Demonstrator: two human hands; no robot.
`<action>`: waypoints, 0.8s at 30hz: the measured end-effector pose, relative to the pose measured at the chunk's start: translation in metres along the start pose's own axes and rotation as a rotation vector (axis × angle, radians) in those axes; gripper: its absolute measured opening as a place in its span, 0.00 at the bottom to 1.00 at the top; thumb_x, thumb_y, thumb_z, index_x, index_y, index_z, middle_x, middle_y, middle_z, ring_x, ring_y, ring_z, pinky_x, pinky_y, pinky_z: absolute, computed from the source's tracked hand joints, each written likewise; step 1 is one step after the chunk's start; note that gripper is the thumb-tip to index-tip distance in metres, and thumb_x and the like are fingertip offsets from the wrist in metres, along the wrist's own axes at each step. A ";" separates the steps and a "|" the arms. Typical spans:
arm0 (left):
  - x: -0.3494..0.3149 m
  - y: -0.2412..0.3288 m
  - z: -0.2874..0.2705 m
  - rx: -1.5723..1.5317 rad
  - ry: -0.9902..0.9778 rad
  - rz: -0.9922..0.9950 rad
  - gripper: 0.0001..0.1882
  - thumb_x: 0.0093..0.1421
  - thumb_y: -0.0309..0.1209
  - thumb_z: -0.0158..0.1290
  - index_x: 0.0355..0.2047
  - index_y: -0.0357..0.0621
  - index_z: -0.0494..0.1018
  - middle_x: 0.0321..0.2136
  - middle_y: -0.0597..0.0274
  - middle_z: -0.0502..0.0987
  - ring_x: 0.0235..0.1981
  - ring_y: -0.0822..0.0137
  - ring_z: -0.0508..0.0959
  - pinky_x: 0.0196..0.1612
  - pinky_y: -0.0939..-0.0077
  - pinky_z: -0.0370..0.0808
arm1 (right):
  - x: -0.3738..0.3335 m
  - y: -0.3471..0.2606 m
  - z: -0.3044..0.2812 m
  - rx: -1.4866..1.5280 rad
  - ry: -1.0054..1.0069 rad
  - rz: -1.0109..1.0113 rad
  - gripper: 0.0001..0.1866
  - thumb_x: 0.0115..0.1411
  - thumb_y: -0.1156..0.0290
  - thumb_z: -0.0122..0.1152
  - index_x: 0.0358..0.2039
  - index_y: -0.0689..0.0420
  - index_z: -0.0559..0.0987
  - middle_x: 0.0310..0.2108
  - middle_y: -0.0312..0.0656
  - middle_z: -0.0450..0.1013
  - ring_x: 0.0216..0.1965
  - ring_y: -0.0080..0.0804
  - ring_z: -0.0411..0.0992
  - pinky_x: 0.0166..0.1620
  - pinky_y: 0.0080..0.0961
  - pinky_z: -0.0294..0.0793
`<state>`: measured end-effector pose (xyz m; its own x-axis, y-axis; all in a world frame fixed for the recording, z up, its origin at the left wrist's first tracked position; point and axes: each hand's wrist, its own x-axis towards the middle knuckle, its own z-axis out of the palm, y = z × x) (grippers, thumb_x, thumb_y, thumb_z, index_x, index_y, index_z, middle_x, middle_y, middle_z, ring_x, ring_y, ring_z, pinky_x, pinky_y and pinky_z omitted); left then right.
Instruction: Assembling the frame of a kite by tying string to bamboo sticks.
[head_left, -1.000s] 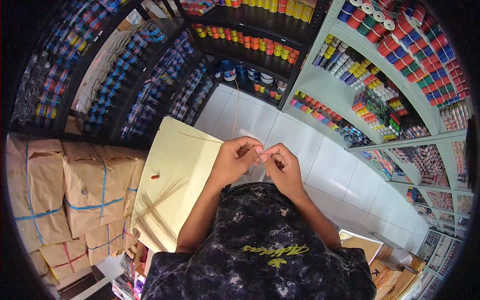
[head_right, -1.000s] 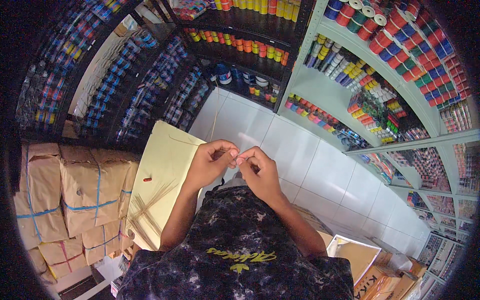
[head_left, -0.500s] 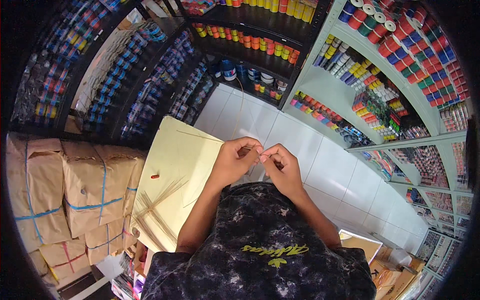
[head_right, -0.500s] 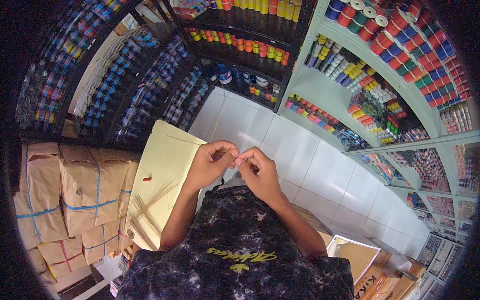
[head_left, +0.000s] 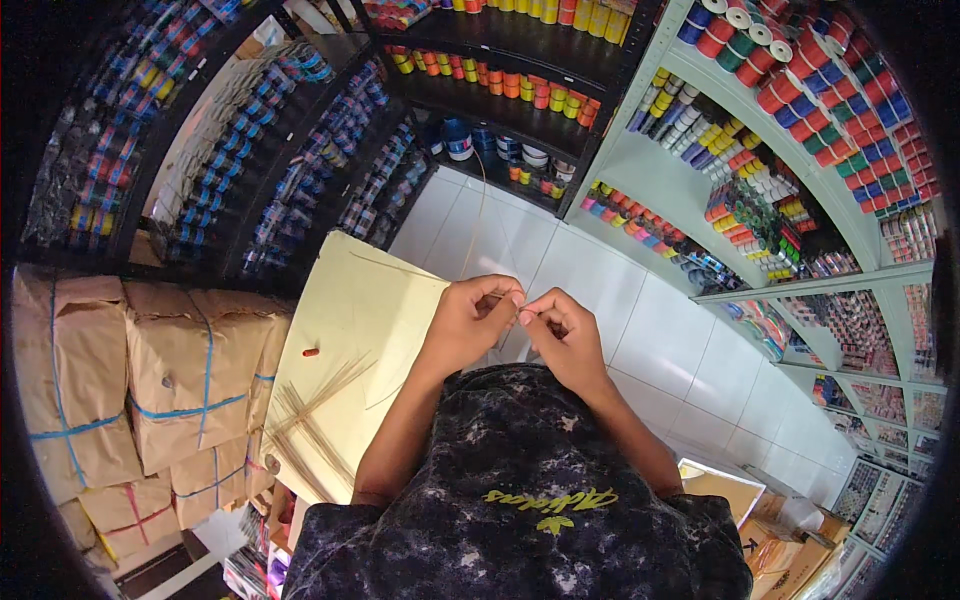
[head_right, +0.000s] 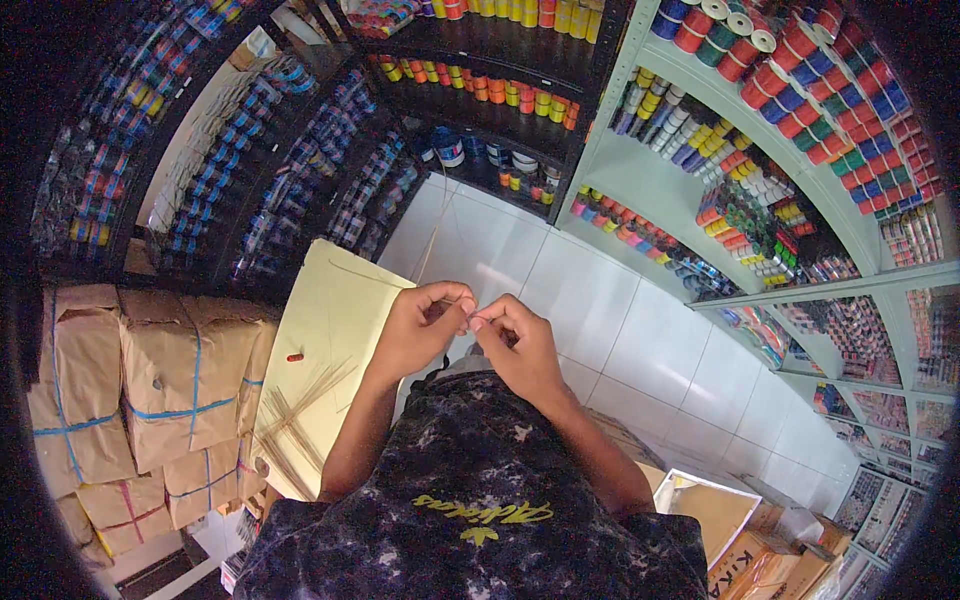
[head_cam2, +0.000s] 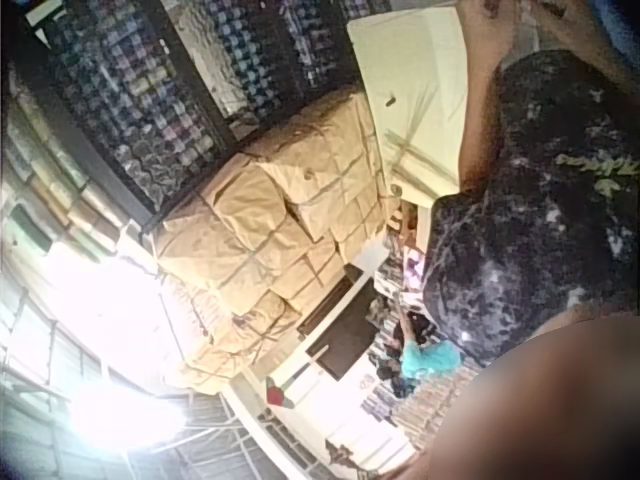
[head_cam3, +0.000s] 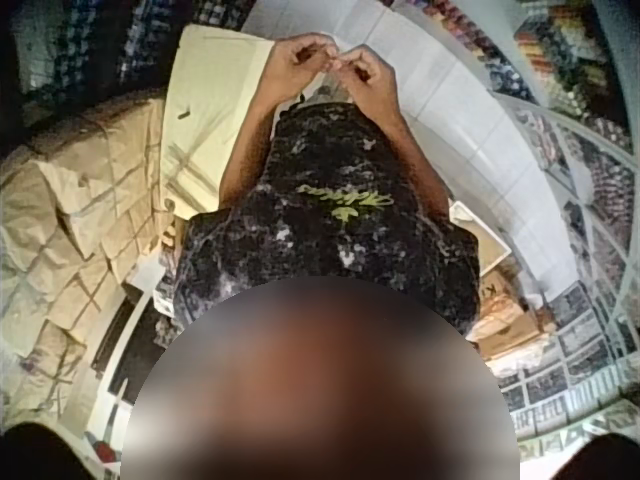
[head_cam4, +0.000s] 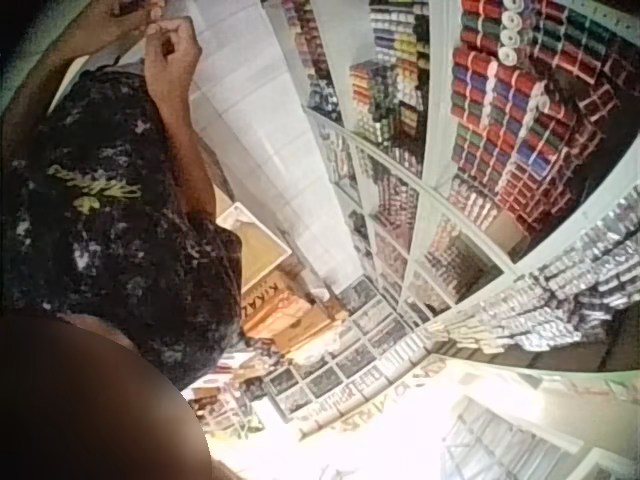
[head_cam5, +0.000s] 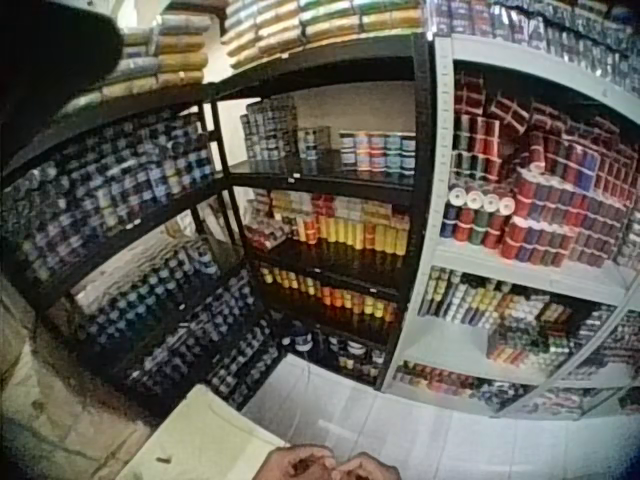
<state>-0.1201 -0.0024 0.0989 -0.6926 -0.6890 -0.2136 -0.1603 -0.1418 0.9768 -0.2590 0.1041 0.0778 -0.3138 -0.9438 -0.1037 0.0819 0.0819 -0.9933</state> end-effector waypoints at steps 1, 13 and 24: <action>0.000 0.000 0.000 0.009 0.007 0.002 0.05 0.64 0.24 0.53 0.38 0.34 0.76 0.27 0.69 0.78 0.28 0.81 0.74 0.31 0.85 0.71 | 0.000 0.001 0.000 -0.006 0.000 0.000 0.04 0.64 0.74 0.59 0.33 0.60 0.74 0.19 0.30 0.73 0.21 0.10 0.64 0.24 0.14 0.60; -0.002 -0.001 0.001 0.039 0.043 0.071 0.05 0.63 0.22 0.54 0.38 0.34 0.77 0.28 0.70 0.77 0.27 0.82 0.73 0.29 0.86 0.69 | 0.000 0.003 0.001 0.003 0.003 -0.035 0.05 0.63 0.75 0.61 0.31 0.60 0.74 0.20 0.27 0.71 0.21 0.08 0.61 0.25 0.14 0.58; -0.002 0.001 -0.002 0.144 0.004 0.132 0.04 0.64 0.21 0.53 0.36 0.34 0.77 0.27 0.69 0.76 0.26 0.83 0.71 0.27 0.87 0.67 | 0.002 0.000 -0.002 0.054 -0.037 0.021 0.06 0.64 0.73 0.61 0.31 0.59 0.75 0.20 0.27 0.70 0.22 0.09 0.63 0.25 0.13 0.58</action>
<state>-0.1173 -0.0028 0.1001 -0.7117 -0.6975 -0.0835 -0.1673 0.0529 0.9845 -0.2619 0.1025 0.0775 -0.2767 -0.9532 -0.1220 0.1397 0.0857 -0.9865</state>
